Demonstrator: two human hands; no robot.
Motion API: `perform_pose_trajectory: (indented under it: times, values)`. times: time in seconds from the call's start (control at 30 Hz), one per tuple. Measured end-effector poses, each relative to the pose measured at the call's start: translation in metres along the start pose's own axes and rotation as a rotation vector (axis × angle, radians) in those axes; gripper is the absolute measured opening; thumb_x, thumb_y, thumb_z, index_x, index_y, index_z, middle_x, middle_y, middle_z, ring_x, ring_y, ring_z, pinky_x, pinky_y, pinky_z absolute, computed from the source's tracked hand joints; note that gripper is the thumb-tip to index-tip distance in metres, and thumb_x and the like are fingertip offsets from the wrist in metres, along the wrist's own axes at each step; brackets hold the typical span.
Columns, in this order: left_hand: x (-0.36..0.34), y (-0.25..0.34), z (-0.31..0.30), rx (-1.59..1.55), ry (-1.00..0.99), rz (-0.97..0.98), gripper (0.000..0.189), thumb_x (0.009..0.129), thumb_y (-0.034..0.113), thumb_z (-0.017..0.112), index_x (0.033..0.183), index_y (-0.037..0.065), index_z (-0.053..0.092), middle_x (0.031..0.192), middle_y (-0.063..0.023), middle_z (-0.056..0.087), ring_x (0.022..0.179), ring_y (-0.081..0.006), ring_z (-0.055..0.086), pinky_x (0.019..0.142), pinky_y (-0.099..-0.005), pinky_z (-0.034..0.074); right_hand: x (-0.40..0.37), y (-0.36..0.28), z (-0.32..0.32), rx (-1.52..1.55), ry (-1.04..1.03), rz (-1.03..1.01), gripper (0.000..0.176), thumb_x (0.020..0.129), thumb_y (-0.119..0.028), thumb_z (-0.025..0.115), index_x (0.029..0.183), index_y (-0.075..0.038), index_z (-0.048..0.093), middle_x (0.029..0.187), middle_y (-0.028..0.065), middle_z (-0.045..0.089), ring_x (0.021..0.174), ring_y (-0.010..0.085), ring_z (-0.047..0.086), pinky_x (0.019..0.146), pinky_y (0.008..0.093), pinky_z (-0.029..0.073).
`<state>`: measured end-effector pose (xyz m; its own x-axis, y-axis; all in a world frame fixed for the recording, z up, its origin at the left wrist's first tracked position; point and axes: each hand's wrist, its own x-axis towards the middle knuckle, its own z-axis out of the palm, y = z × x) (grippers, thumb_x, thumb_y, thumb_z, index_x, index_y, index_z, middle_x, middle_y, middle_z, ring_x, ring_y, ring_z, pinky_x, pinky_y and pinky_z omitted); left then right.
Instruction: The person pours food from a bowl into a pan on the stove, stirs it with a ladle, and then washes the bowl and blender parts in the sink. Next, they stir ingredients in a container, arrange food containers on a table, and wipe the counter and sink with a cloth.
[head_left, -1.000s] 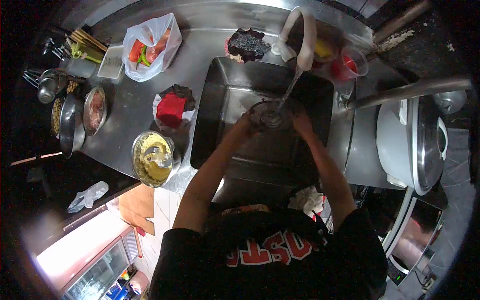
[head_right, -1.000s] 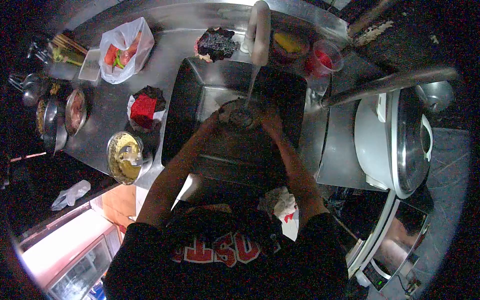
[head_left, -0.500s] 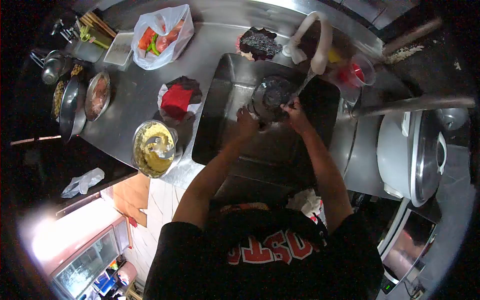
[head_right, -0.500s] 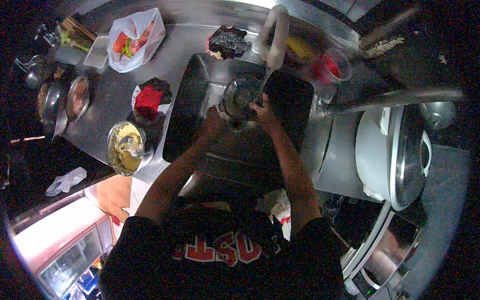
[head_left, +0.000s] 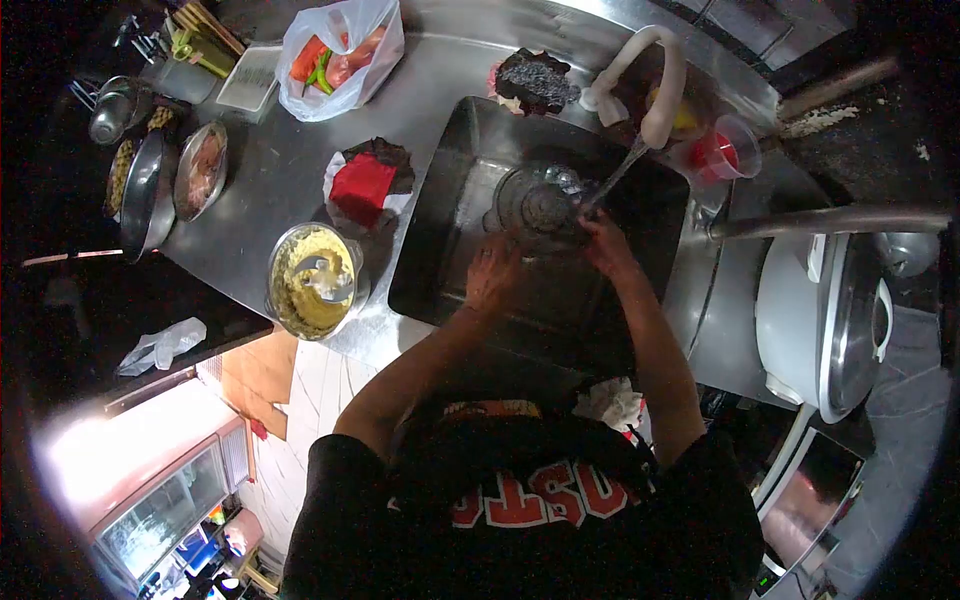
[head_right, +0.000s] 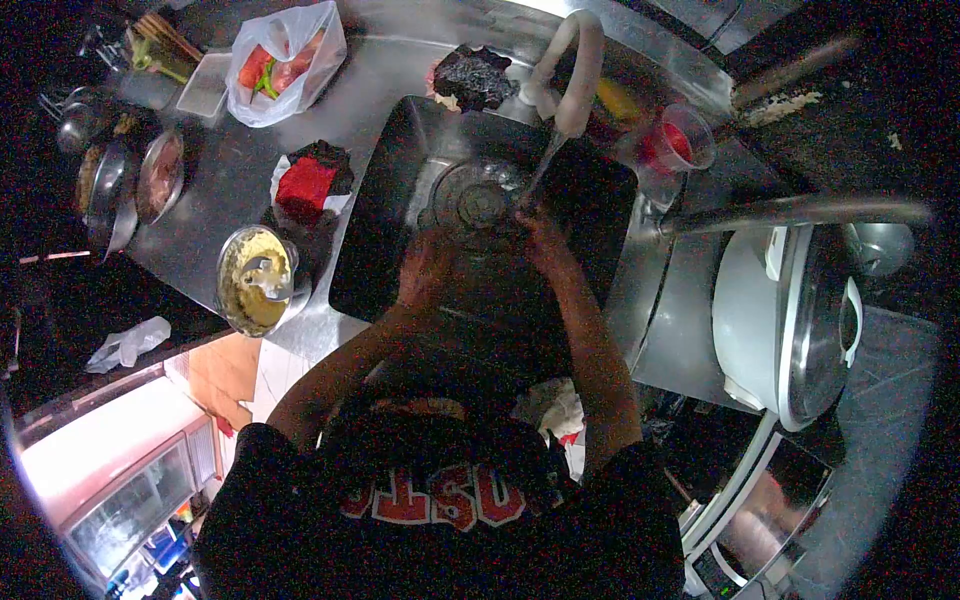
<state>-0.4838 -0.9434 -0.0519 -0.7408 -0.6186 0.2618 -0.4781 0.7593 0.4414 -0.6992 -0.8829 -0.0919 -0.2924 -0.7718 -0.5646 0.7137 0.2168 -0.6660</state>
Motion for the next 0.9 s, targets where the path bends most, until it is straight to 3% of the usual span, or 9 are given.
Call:
perform_pose_trajectory:
  times: [0.17, 0.27, 0.37, 0.47, 0.53, 0.57, 0.67, 0.83, 0.9]
  values:
    - [0.003, -0.013, -0.004, 0.142, 0.103, 0.288, 0.028, 0.071, 0.02, 0.055, 0.098, 0.012, 0.057, 0.106, -0.0114, 0.047, 0.097, -0.0284, 0.048, 0.082, -0.0403, 0.04, -0.002, -0.007, 0.006, 0.007, -0.08, 0.095, 0.033, 0.08, -0.009, 0.052, 0.112, -0.01, 0.043, 0.101, 0.0056, 0.052, 0.087, 0.0252, 0.054, 0.069, 0.0434, 0.047]
    - [0.012, 0.001, -0.012, 0.007, -0.113, 0.028, 0.023, 0.076, 0.024, 0.054, 0.096, 0.012, 0.058, 0.1, -0.0105, 0.052, 0.089, -0.0279, 0.053, 0.075, -0.0404, 0.043, -0.023, -0.029, 0.021, -0.11, 0.034, 0.219, 0.026, 0.077, -0.023, 0.054, 0.096, -0.005, 0.056, 0.083, 0.0079, 0.058, 0.078, 0.0205, 0.055, 0.064, 0.0342, 0.046]
    - [0.033, -0.007, 0.009, -0.229, -0.156, -0.189, 0.02, 0.078, 0.027, 0.053, 0.09, 0.012, 0.06, 0.087, -0.0099, 0.058, 0.077, -0.0296, 0.057, 0.069, -0.041, 0.046, -0.009, -0.028, -0.004, -1.013, 0.056, -0.6, 0.028, 0.079, -0.026, 0.052, 0.096, -0.005, 0.056, 0.086, 0.0094, 0.059, 0.076, 0.0207, 0.056, 0.065, 0.0334, 0.046]
    - [0.065, -0.011, 0.026, -0.292, -0.304, -0.389, 0.036, 0.066, 0.027, 0.066, 0.096, 0.01, 0.058, 0.083, -0.0137, 0.061, 0.069, -0.0324, 0.059, 0.068, -0.0391, 0.047, -0.017, -0.051, 0.023, -0.662, 0.356, 0.008, 0.03, 0.08, -0.027, 0.05, 0.097, -0.003, 0.056, 0.091, 0.0107, 0.06, 0.078, 0.0206, 0.058, 0.068, 0.0336, 0.047]
    - [0.08, -0.001, 0.029, -0.279, -0.299, -0.388, 0.032, 0.066, 0.027, 0.066, 0.091, 0.008, 0.059, 0.081, -0.015, 0.061, 0.072, -0.0331, 0.058, 0.069, -0.0397, 0.046, 0.011, -0.037, -0.01, -0.491, -0.396, -0.384, 0.028, 0.08, -0.025, 0.05, 0.094, -0.002, 0.057, 0.089, 0.012, 0.061, 0.078, 0.0223, 0.06, 0.067, 0.0349, 0.048]
    - [0.086, 0.004, 0.029, -0.262, -0.293, -0.393, 0.029, 0.067, 0.027, 0.066, 0.086, 0.007, 0.061, 0.08, -0.0163, 0.061, 0.076, -0.0338, 0.058, 0.07, -0.0402, 0.046, 0.014, -0.038, -0.012, -0.491, -0.394, -0.385, 0.028, 0.08, -0.025, 0.05, 0.094, -0.002, 0.057, 0.089, 0.012, 0.061, 0.078, 0.0223, 0.06, 0.067, 0.0349, 0.048]
    - [0.102, 0.015, 0.028, -0.251, -0.294, -0.52, 0.027, 0.068, 0.033, 0.063, 0.08, 0.009, 0.065, 0.083, -0.0139, 0.061, 0.08, -0.0304, 0.058, 0.07, -0.0386, 0.046, 0.022, -0.041, -0.011, -0.912, -0.342, -0.726, 0.028, 0.078, -0.022, 0.051, 0.096, -0.001, 0.055, 0.088, 0.0156, 0.061, 0.077, 0.0288, 0.06, 0.066, 0.0378, 0.048]
    - [0.114, 0.01, 0.036, -0.464, -0.319, -0.511, 0.025, 0.067, 0.029, 0.065, 0.082, 0.009, 0.065, 0.086, -0.0144, 0.061, 0.085, -0.03, 0.057, 0.074, -0.0364, 0.045, -0.01, -0.04, 0.052, -1.505, 0.247, -0.231, 0.039, 0.077, -0.013, 0.048, 0.113, 0.0, 0.045, 0.106, 0.0224, 0.052, 0.096, 0.0331, 0.053, 0.08, 0.0393, 0.043]
    - [0.115, 0.0, 0.049, -0.447, -0.32, -0.581, 0.024, 0.067, 0.028, 0.065, 0.082, 0.009, 0.065, 0.087, -0.0152, 0.061, 0.086, -0.0299, 0.057, 0.074, -0.0359, 0.045, -0.007, 0.014, 0.041, -1.44, 0.21, -0.873, 0.043, 0.075, -0.004, 0.046, 0.118, -0.003, 0.039, 0.121, 0.0188, 0.042, 0.116, 0.029, 0.037, 0.093, 0.0364, 0.033]
